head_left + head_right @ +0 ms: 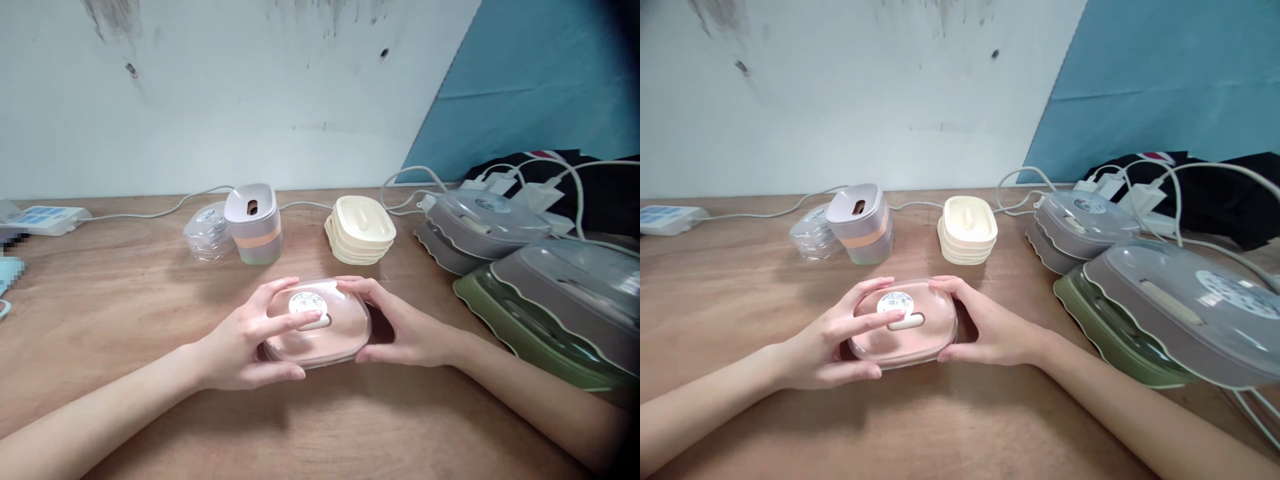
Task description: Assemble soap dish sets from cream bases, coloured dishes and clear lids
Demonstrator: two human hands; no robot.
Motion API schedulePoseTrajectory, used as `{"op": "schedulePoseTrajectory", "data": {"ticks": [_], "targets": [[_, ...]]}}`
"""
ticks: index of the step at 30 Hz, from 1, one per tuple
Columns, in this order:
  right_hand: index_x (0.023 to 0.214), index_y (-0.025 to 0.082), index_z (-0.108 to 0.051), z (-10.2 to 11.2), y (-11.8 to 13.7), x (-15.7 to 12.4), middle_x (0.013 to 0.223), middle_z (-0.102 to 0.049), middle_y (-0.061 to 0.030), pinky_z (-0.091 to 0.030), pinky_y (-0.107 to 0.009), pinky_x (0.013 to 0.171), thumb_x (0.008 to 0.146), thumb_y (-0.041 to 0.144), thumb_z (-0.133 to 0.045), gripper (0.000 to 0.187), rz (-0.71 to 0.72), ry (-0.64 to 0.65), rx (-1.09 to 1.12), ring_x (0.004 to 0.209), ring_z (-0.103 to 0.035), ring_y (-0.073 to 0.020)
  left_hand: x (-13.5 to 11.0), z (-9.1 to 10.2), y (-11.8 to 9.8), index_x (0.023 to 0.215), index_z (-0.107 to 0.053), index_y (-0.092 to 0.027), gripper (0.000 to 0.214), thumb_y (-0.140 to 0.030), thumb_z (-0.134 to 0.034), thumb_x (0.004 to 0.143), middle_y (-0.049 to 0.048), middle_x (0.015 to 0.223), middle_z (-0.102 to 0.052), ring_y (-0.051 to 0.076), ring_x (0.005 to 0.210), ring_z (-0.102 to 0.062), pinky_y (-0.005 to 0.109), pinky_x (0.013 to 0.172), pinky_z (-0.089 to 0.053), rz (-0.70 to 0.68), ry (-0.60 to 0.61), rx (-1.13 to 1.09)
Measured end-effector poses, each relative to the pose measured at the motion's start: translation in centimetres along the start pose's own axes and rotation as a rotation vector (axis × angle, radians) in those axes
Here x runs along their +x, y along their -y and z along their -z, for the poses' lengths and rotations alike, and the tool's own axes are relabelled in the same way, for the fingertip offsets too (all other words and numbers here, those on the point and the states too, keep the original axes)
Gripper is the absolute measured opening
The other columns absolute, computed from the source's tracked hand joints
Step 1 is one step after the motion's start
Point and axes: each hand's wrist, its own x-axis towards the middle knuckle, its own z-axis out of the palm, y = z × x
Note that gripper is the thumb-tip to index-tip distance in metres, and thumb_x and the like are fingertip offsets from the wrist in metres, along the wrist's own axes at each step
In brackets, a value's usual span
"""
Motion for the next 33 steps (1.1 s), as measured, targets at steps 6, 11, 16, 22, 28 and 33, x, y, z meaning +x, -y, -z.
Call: {"op": "schedulePoseTrajectory", "data": {"ticks": [6,11,16,22,28,33], "targets": [[0.128,0.026,-0.026,-0.21,-0.4,0.08,0.136,-0.039,-0.0144,-0.044,-0.043,0.098,0.065,0.043,-0.076,0.082,-0.048,-0.012,-0.021,0.123,-0.046,-0.0295,-0.12,0.49,0.11,0.138,-0.038,-0.028,0.061,-0.032,-0.063,0.083,0.0118,0.143,-0.02,0.034,0.137,-0.018,0.048,0.107,-0.033,-0.01,0.066,-0.034],[0.129,0.025,-0.024,-0.27,-0.29,0.01,0.136,-0.037,-0.0154,-0.043,-0.042,0.098,0.069,0.041,-0.074,0.08,-0.014,-0.009,-0.013,0.124,-0.045,-0.0284,-0.1,-0.08,0.37,0.136,-0.041,-0.027,0.063,-0.024,-0.066,0.079,0.011,0.143,-0.021,0.035,0.135,-0.022,0.049,0.106,-0.033,-0.027,-0.004,-0.075],[0.129,0.026,-0.022,-0.3,-0.21,-0.18,0.139,-0.031,-0.0158,-0.042,-0.043,0.099,0.076,0.037,-0.068,0.071,0.014,-0.012,0.007,0.126,-0.043,-0.0273,0.06,-0.43,0.23,0.13,-0.05,-0.027,0.062,-0.017,-0.07,0.071,0.0094,0.143,-0.021,0.035,0.133,-0.028,0.049,0.108,-0.031,-0.006,-0.078,-0.104],[0.131,0.024,-0.023,-0.07,-0.02,-0.01,0.136,-0.038,-0.0155,-0.044,-0.043,0.096,0.074,0.039,-0.07,0.075,-0.02,0.004,0.035,0.122,-0.046,-0.0296,0.1,-0.28,0.23,0.129,-0.051,-0.029,0.062,-0.022,-0.073,0.072,0.0091,0.143,-0.026,0.035,0.131,-0.032,0.049,0.107,-0.034,0.022,-0.078,-0.129],[0.131,0.023,-0.023,-0.03,0.11,0.05,0.136,-0.04,-0.0154,-0.045,-0.041,0.096,0.076,0.038,-0.067,0.073,-0.027,0.015,0.035,0.121,-0.047,-0.0278,-0.22,-0.42,0.41,0.129,-0.051,-0.028,0.06,-0.025,-0.073,0.073,0.0092,0.145,-0.025,0.035,0.132,-0.031,0.048,0.106,-0.036,0.024,-0.095,-0.132],[0.131,0.023,-0.023,-0.05,0.33,-0.03,0.136,-0.038,-0.0148,-0.044,-0.041,0.096,0.076,0.037,-0.067,0.072,-0.047,0.025,0.047,0.122,-0.046,-0.0279,-0.27,-0.12,0.14,0.131,-0.049,-0.031,0.063,-0.021,-0.074,0.074,0.0085,0.146,-0.023,0.034,0.133,-0.029,0.049,0.106,-0.034,0.05,-0.063,-0.216]]}}
